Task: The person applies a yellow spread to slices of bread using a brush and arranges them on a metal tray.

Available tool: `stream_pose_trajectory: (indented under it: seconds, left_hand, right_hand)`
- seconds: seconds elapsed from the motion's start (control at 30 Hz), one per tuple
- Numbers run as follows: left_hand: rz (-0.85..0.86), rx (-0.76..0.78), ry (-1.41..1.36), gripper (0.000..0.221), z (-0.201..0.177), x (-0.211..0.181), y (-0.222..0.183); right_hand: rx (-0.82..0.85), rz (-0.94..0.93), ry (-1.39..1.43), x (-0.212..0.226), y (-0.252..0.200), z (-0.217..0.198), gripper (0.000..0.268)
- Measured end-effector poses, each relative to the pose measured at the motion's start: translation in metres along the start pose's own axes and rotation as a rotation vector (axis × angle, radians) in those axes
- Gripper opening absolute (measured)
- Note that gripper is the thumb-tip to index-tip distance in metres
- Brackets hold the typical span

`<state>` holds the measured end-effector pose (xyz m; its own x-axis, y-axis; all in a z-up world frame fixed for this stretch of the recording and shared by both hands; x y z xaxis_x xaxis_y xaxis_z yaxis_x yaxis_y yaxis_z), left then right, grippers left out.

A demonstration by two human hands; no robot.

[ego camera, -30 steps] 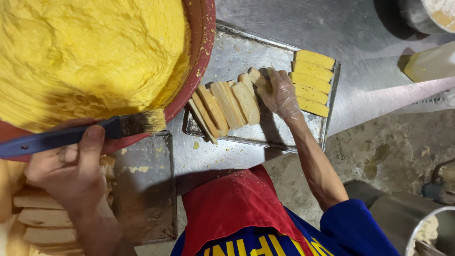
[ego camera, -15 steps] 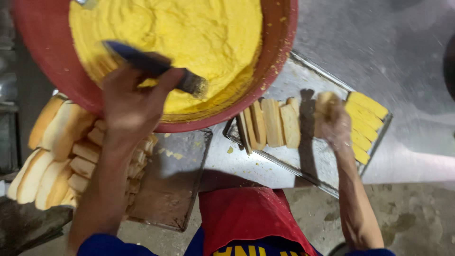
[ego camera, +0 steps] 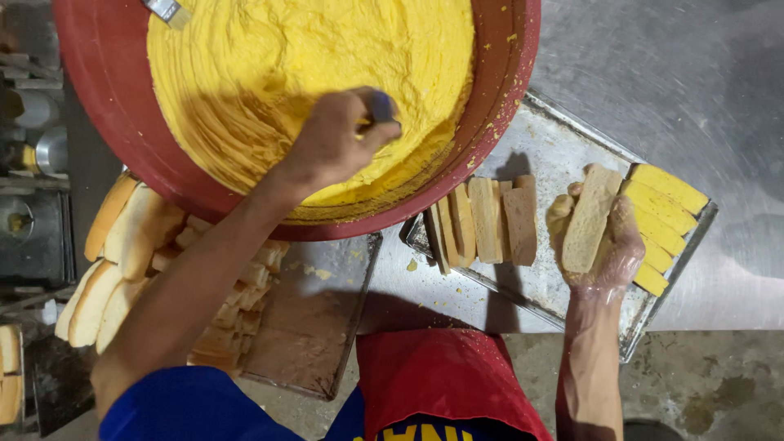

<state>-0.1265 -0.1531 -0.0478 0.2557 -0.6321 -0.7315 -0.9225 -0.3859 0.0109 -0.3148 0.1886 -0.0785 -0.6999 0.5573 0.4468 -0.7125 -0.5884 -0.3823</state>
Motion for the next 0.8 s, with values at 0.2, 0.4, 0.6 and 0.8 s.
stream_pose_trajectory:
  seconds: [0.2, 0.4, 0.6, 0.8]
  left_hand:
    - [-0.191, -0.37, -0.788, 0.022, -0.05, -0.025, -0.029]
    - [0.203, -0.278, -0.769, 0.017, -0.009, -0.091, -0.048]
    - [0.755, -0.328, -0.172, 0.011, 0.046, -0.151, -0.019]
    - [0.245, 0.218, -0.318, 0.017, 0.04, -0.162, -0.019]
  right_hand:
    - [0.266, 0.039, 0.024, -0.01, -0.012, 0.02, 0.042]
    - [0.16, 0.047, -0.263, -0.035, -0.012, 0.043, 0.052]
    - [0.233, 0.107, -0.219, -0.046, -0.004, 0.048, 0.043]
    - [0.121, 0.01, -0.385, -0.036, -0.006, 0.037, 0.055]
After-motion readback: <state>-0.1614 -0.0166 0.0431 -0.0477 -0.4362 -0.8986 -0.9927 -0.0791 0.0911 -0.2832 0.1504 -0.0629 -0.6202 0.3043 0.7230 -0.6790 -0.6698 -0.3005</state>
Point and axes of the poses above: each hand's wrist, its own y-axis towards the middle knuckle, its own z-axis out of the palm, x = y × z, the point moved 1 cm from there along y, towards the middle knuckle, and after that the axes turned 6 degrees about y, right-handed, at the moved point
